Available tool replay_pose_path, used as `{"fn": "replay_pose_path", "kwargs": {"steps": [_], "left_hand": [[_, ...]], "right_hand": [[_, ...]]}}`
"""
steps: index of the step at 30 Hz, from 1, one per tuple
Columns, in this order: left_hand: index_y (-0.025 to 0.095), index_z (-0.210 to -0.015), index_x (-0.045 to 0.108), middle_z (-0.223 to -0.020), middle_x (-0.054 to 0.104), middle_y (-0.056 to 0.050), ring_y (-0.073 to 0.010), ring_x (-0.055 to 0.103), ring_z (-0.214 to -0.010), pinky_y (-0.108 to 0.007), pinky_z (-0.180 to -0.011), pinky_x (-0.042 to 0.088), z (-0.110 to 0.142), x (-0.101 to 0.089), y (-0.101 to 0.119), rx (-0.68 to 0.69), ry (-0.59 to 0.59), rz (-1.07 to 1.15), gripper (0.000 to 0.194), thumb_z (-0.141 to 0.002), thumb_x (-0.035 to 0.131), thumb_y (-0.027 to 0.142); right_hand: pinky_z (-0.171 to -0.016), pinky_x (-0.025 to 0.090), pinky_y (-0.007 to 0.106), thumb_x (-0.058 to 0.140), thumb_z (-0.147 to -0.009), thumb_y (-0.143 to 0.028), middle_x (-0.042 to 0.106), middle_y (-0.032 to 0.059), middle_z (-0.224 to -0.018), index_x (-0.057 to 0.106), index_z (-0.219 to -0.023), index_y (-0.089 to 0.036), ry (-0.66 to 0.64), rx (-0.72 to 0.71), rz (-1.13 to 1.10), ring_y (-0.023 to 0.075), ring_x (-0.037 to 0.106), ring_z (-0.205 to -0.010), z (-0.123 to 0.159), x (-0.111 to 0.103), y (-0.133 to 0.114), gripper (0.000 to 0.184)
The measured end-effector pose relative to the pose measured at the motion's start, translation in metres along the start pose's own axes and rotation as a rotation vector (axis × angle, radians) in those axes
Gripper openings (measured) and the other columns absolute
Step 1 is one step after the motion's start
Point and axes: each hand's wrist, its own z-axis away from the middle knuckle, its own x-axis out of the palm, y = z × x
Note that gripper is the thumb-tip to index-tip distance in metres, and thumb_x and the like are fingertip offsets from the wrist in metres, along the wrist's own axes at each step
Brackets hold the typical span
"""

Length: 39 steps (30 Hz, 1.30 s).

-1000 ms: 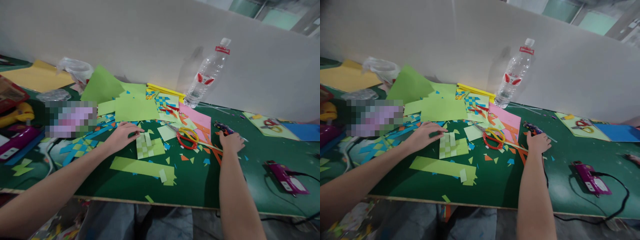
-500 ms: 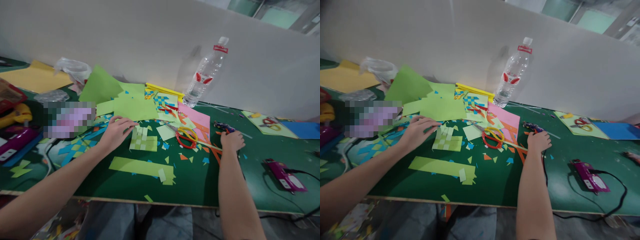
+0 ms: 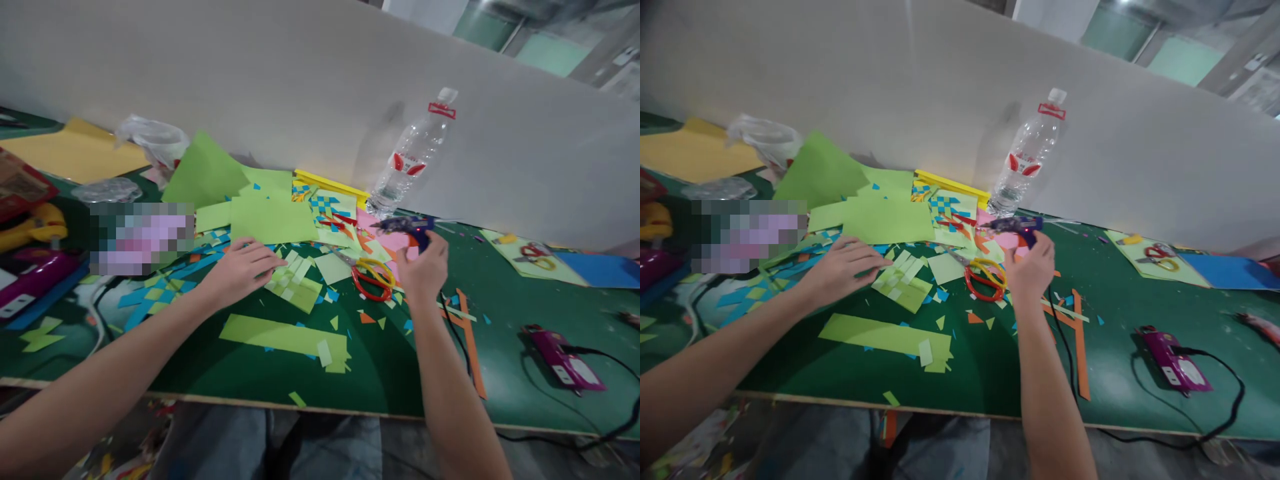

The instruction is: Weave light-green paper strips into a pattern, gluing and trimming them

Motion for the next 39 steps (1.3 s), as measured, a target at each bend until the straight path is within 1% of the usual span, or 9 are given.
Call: {"fn": "replay_pose_path", "kwargs": {"steps": [3,5,7,10,15,24,33,36,39], "left_hand": [[0.026,-0.102,0.068,-0.098,0.073,-0.001,-0.0166,0.064,-0.091,-0.036,-0.095,0.037,0.001,-0.001,-0.002,0.182,-0.162,0.049,0.027,-0.094,0.042,0.021],[0.025,-0.101,0.067,-0.098,0.073,-0.001,-0.0154,0.065,-0.087,-0.034,-0.092,0.038,0.003,-0.002,-0.003,0.284,-0.219,0.078,0.027,-0.095,0.041,0.021],[0.025,-0.100,0.067,-0.097,0.073,0.000,-0.0145,0.064,-0.083,-0.031,-0.086,0.039,0.004,-0.003,-0.002,0.302,-0.230,0.085,0.026,-0.096,0.042,0.022],[0.026,-0.097,0.068,-0.097,0.073,0.000,-0.0133,0.063,-0.081,-0.028,-0.081,0.041,0.005,-0.004,0.000,0.264,-0.250,0.106,0.026,-0.096,0.043,0.026],[0.022,-0.096,0.068,-0.094,0.074,-0.001,-0.0129,0.065,-0.082,-0.025,-0.079,0.041,0.004,-0.006,0.005,0.300,-0.265,0.151,0.027,-0.097,0.041,0.026],[0.022,-0.098,0.068,-0.092,0.074,-0.003,-0.0130,0.066,-0.079,-0.027,-0.077,0.043,0.006,0.000,0.002,0.324,-0.293,0.145,0.029,-0.098,0.040,0.029],[0.020,-0.095,0.067,-0.090,0.075,0.000,-0.0121,0.065,-0.076,-0.026,-0.074,0.043,0.005,-0.002,0.002,0.351,-0.180,0.096,0.025,-0.098,0.043,0.027],[0.020,-0.093,0.066,-0.087,0.074,0.001,-0.0118,0.064,-0.072,-0.026,-0.071,0.042,0.005,-0.001,0.000,0.376,-0.161,0.084,0.027,-0.098,0.041,0.028],[0.020,-0.092,0.066,-0.086,0.074,0.001,-0.0118,0.063,-0.070,-0.026,-0.071,0.042,0.005,-0.001,0.000,0.364,-0.178,0.074,0.028,-0.099,0.040,0.029]], "right_hand": [[-0.097,0.039,0.041,0.044,-0.086,-0.028,0.052,0.0207,-0.124,0.038,-0.129,-0.008,-0.063,-0.196,-0.104,0.0297,0.047,-0.118,0.019,0.003,-0.034,0.048],[-0.095,0.040,0.040,0.041,-0.088,-0.028,0.056,0.0197,-0.122,0.040,-0.130,-0.007,-0.107,-0.277,-0.136,0.0288,0.049,-0.113,0.031,0.005,-0.051,0.046],[-0.096,0.041,0.039,0.040,-0.091,-0.028,0.057,0.0186,-0.122,0.042,-0.130,-0.007,-0.137,-0.349,-0.151,0.0283,0.050,-0.113,0.042,0.008,-0.062,0.045],[-0.096,0.042,0.040,0.039,-0.092,-0.028,0.058,0.0181,-0.124,0.044,-0.131,-0.007,-0.169,-0.438,-0.165,0.0281,0.051,-0.114,0.053,0.013,-0.071,0.044],[-0.091,0.047,0.042,0.042,-0.092,-0.025,0.059,0.0198,-0.124,0.046,-0.129,-0.005,-0.106,-0.530,-0.213,0.0288,0.053,-0.113,0.059,0.022,-0.075,0.043],[-0.091,0.049,0.041,0.037,-0.095,-0.022,0.059,0.0199,-0.125,0.049,-0.129,-0.005,-0.099,-0.611,-0.193,0.0279,0.054,-0.113,0.063,0.022,-0.079,0.040],[-0.092,0.049,0.040,0.036,-0.096,-0.020,0.060,0.0189,-0.125,0.049,-0.130,-0.006,-0.095,-0.644,-0.181,0.0260,0.055,-0.113,0.065,0.023,-0.082,0.039],[-0.092,0.049,0.040,0.035,-0.095,-0.018,0.059,0.0179,-0.127,0.049,-0.131,-0.007,-0.086,-0.655,-0.167,0.0258,0.055,-0.112,0.065,0.025,-0.081,0.040],[-0.092,0.049,0.040,0.035,-0.095,-0.017,0.059,0.0173,-0.127,0.049,-0.130,-0.006,-0.080,-0.663,-0.153,0.0259,0.055,-0.111,0.065,0.026,-0.081,0.039]]}}
